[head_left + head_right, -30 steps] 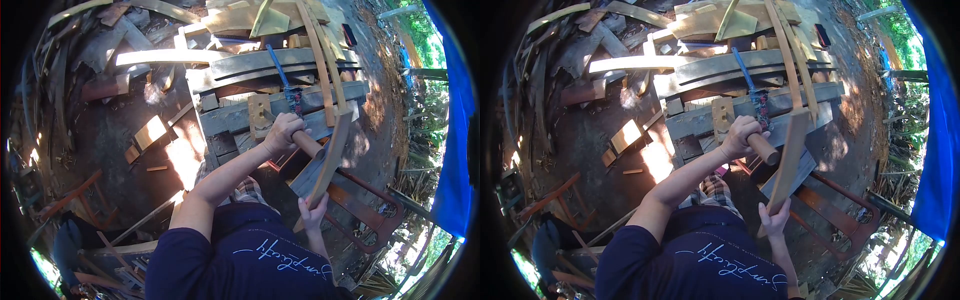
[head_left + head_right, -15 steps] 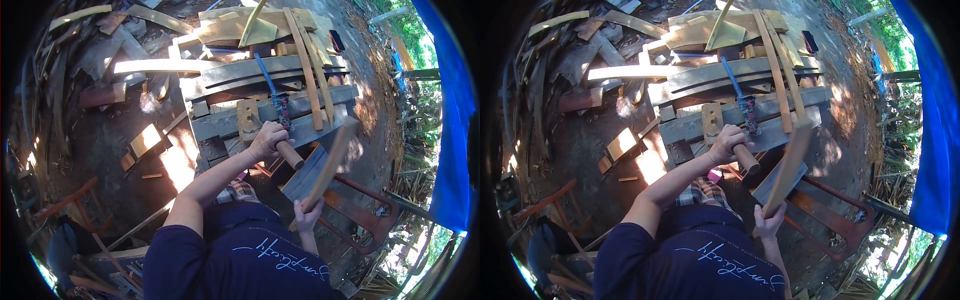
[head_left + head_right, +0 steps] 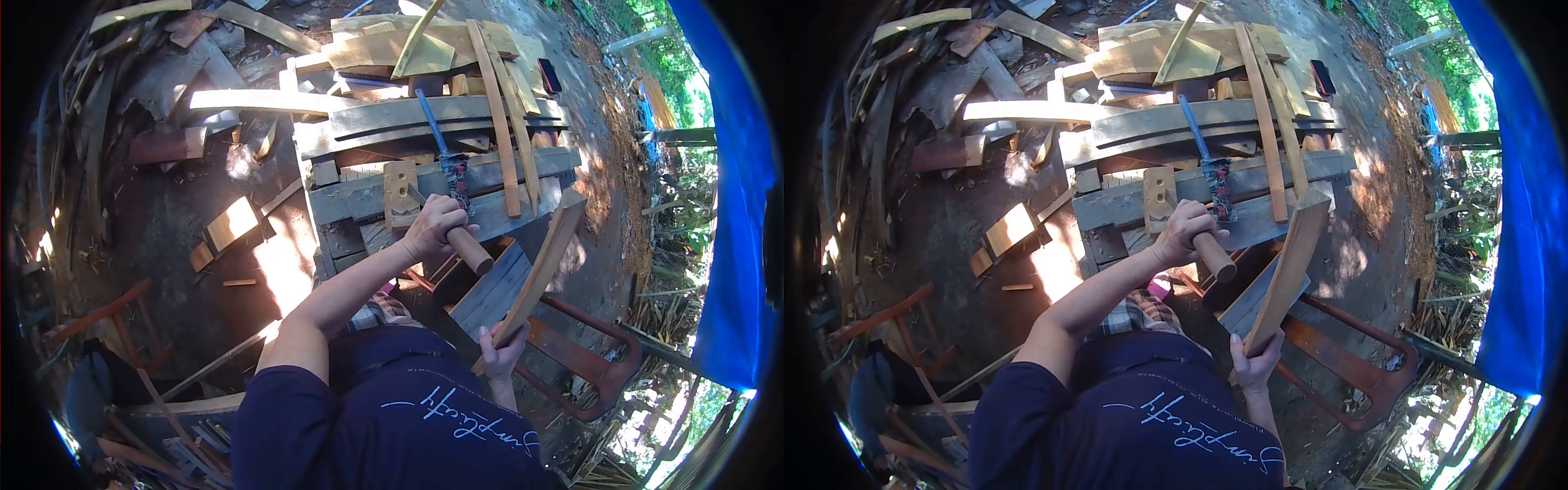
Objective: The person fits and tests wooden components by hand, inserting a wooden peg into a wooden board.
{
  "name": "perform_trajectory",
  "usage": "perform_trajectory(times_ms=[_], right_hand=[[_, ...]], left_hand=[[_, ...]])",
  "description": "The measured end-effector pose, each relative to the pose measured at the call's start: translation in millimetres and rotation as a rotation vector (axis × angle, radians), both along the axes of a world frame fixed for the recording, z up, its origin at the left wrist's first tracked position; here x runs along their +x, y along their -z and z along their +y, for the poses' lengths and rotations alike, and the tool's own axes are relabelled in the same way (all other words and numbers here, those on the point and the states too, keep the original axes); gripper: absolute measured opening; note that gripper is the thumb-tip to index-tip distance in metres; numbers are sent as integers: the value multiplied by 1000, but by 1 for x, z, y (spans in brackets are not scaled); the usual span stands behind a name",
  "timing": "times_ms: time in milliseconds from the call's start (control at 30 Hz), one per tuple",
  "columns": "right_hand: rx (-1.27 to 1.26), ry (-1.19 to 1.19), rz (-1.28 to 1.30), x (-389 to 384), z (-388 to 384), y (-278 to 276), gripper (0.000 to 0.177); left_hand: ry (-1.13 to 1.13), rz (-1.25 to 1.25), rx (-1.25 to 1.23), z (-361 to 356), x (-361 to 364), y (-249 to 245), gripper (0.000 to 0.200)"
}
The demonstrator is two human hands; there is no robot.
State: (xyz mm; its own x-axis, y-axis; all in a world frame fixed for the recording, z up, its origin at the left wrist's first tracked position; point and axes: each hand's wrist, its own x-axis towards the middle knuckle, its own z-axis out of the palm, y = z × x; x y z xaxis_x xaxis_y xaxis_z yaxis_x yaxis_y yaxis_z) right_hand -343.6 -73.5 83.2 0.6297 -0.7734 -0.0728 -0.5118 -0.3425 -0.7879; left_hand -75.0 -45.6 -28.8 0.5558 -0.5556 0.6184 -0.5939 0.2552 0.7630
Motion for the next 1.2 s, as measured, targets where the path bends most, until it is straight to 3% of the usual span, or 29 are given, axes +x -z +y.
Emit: perform_trajectory(times_ms=[367, 433, 467, 500, 567, 600, 700, 767, 833, 867, 900, 967, 1100, 1200], right_hand=[[-69, 14, -56, 10, -1, -36, 46], [-318, -119, -189, 11, -5, -48, 48], [-108, 36, -394, 18, 6, -43, 41], [-111, 37, -394, 6, 1, -29, 41], [-721, -417, 281, -24, -14, 10, 41], [-103, -91, 163, 14, 11, -2, 45], [-45, -54, 131, 13, 9, -5, 55], [-102, -23, 72, 15, 12, -16, 51], [-252, -18, -228, 13, 10, -18, 48], [-419, -237, -83, 11, 0, -25, 47], [-423, -234, -86, 0, -2, -9, 47], [-312, -209, 41, -16, 1, 23, 45], [-18, -30, 136, -16, 9, 15, 40], [18, 49, 128, -31, 0, 12, 44]], left_hand=[[-30, 47, -5, 6, 2, 9, 28], [-19, 68, 8, 6, 3, 9, 28], [-17, 69, 7, 6, 3, 9, 28], [-16, 89, 19, 7, 4, 5, 28], [-19, 105, 24, 9, 8, 1, 28], [0, 97, 35, 11, 8, 1, 28], [5, 85, 61, 10, 8, 5, 29], [31, 99, 79, 11, -3, 13, 29], [45, 14, 33, 8, -4, 18, 30], [81, -22, 43, 9, -7, 24, 31], [83, -26, 40, 10, -10, 27, 31], [85, -75, 21, 13, -16, 30, 30], [121, -141, 116, 20, -13, 21, 29], [108, -56, 45, 16, -16, -2, 28]])
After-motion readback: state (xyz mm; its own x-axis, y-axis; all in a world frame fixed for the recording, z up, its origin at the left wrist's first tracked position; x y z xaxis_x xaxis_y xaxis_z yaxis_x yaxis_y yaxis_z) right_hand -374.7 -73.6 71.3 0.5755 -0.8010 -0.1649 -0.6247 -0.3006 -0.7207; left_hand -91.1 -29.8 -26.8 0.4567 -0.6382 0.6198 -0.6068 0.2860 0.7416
